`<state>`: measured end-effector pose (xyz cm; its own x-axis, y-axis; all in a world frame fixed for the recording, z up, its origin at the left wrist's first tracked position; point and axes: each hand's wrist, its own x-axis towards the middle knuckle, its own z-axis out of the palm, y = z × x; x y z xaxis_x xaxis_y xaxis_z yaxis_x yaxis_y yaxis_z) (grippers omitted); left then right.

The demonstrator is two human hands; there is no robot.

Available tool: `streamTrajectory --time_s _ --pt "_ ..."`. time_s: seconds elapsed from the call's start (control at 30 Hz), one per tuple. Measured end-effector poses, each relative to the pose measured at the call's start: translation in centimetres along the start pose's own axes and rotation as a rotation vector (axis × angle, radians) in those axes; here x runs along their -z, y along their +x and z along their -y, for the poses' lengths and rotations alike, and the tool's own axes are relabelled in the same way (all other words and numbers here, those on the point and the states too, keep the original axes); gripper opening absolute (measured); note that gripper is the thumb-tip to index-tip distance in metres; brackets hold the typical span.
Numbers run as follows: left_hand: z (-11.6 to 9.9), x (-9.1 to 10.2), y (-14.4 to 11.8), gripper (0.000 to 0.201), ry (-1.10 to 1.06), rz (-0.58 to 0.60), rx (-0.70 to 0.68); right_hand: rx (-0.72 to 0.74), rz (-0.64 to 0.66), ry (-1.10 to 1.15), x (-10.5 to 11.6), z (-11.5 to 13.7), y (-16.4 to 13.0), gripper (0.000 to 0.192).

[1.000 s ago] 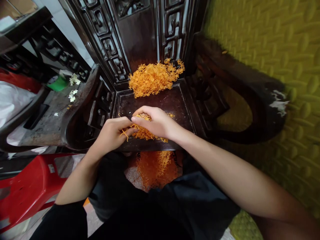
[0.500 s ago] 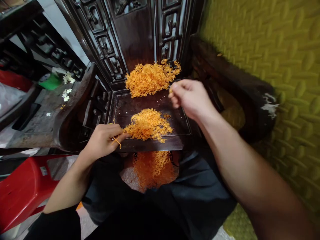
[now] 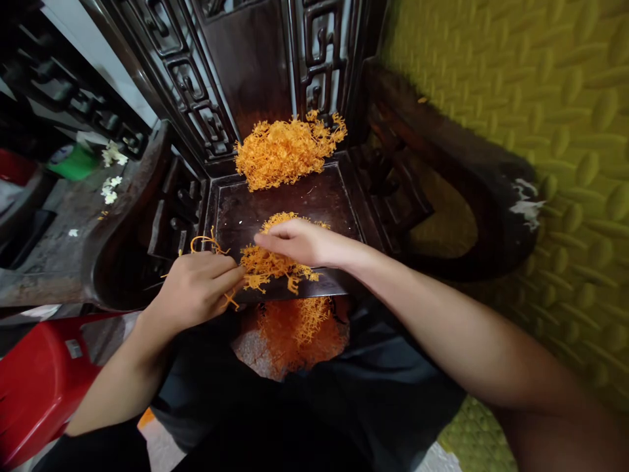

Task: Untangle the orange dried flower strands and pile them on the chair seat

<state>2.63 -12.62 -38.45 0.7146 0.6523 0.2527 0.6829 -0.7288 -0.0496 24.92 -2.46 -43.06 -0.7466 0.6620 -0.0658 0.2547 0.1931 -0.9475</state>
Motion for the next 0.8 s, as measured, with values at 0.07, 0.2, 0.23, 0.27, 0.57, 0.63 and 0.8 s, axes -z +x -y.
streamTrajectory --time_s 0.07,0.2,0.23,0.27,0.57,0.63,0.8 --pt "0.0 0.1 -0.1 0.031 -0.023 0.011 -0.014 0.049 -0.008 -0.115 0.3 0.3 0.1 0.056" --pt "0.1 0.6 -1.0 0.033 -0.118 0.046 -0.048 0.002 -0.376 -0.146 3.7 0.0 0.2 0.049" --pt "0.3 0.7 -1.3 0.034 -0.126 0.05 -0.036 -0.018 -0.509 -0.098 4.8 -0.2 0.1 0.048" --pt "0.4 0.8 -1.5 0.035 -0.124 0.05 -0.016 -0.032 -0.618 -0.017 5.7 -0.6 0.0 0.049" --pt "2.5 -1.0 -2.1 0.032 0.046 -0.003 0.237 -0.352 -0.244 0.903 2.9 -1.9 0.3 0.047" --pt "2.5 -1.3 -2.1 0.033 0.095 -0.023 0.251 -0.446 -0.264 1.067 2.3 -2.0 0.6 0.039" --pt "2.5 -1.6 -2.0 0.033 0.189 -0.08 0.262 -0.474 -0.313 1.252 1.2 -1.8 0.5 0.006"
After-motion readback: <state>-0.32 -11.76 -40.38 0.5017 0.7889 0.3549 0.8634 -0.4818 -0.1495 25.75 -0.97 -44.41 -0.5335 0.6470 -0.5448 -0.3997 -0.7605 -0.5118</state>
